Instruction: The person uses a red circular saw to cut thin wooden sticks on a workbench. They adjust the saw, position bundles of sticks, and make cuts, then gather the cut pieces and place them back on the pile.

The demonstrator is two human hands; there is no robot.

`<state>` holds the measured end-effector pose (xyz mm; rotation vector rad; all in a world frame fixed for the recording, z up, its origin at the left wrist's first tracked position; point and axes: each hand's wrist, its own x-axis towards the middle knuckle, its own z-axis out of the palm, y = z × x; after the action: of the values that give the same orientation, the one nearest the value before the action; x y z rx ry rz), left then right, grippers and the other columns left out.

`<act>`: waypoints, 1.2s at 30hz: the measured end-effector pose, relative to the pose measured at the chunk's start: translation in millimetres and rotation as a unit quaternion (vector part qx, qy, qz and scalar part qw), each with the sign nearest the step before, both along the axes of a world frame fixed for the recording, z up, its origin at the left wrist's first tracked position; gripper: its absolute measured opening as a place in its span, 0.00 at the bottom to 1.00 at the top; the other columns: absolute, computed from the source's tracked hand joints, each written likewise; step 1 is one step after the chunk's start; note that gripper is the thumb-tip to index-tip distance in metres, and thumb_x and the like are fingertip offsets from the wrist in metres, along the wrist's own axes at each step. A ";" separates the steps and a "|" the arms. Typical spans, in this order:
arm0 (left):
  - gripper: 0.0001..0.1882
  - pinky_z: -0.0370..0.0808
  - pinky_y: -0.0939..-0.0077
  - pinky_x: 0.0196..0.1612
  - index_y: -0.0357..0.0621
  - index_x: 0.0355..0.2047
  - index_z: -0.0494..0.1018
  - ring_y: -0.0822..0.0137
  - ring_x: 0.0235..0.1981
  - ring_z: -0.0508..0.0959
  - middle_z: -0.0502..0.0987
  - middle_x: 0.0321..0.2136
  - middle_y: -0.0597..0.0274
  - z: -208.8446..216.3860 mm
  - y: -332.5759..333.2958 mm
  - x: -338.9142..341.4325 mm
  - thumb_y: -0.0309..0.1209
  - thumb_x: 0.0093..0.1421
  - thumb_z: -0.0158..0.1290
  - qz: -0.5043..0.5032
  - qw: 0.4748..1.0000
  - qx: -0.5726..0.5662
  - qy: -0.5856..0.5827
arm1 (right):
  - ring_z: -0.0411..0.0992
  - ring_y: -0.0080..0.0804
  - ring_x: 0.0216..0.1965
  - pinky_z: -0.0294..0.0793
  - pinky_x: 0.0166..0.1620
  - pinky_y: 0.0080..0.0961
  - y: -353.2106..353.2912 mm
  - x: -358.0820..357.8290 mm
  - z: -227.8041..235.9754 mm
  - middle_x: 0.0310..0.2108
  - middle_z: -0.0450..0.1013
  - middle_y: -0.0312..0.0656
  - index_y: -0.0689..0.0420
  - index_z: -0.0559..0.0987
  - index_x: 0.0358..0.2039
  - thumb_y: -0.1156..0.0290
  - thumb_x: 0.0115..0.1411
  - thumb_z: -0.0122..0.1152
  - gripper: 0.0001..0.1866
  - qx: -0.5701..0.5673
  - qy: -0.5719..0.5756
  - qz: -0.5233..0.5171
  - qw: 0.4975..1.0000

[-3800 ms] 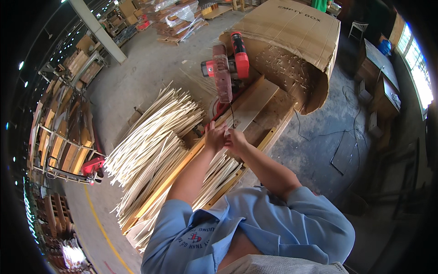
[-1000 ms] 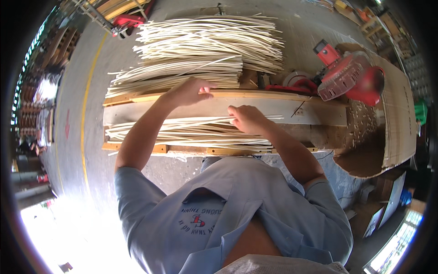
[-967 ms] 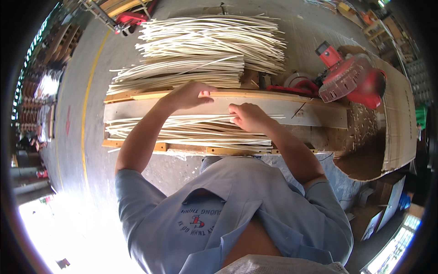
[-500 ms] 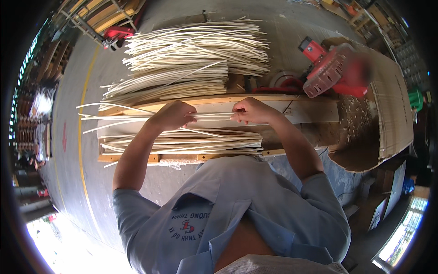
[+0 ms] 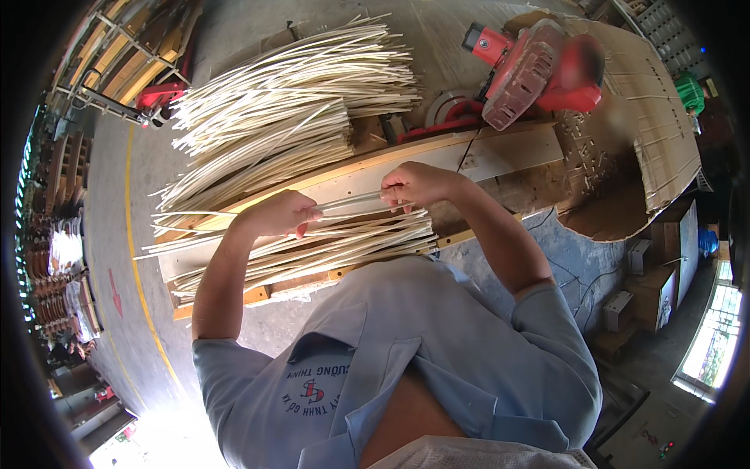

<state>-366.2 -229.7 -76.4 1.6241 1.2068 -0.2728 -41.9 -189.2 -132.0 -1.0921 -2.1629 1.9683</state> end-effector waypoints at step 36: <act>0.26 0.74 0.58 0.57 0.45 0.45 0.83 0.54 0.52 0.79 0.81 0.44 0.59 -63.7 -40.5 -76.3 0.47 0.50 0.71 -0.045 0.956 0.214 0.198 | 0.81 0.53 0.39 0.80 0.43 0.47 -38.4 -84.1 -30.7 0.31 0.81 0.52 0.59 0.84 0.30 0.65 0.49 0.67 0.11 0.302 -0.191 0.092 0.929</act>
<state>-442.4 -270.2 -140.1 2.0689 1.5771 -0.4332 -126.0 -227.6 -162.7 -1.2509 -2.8681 1.0265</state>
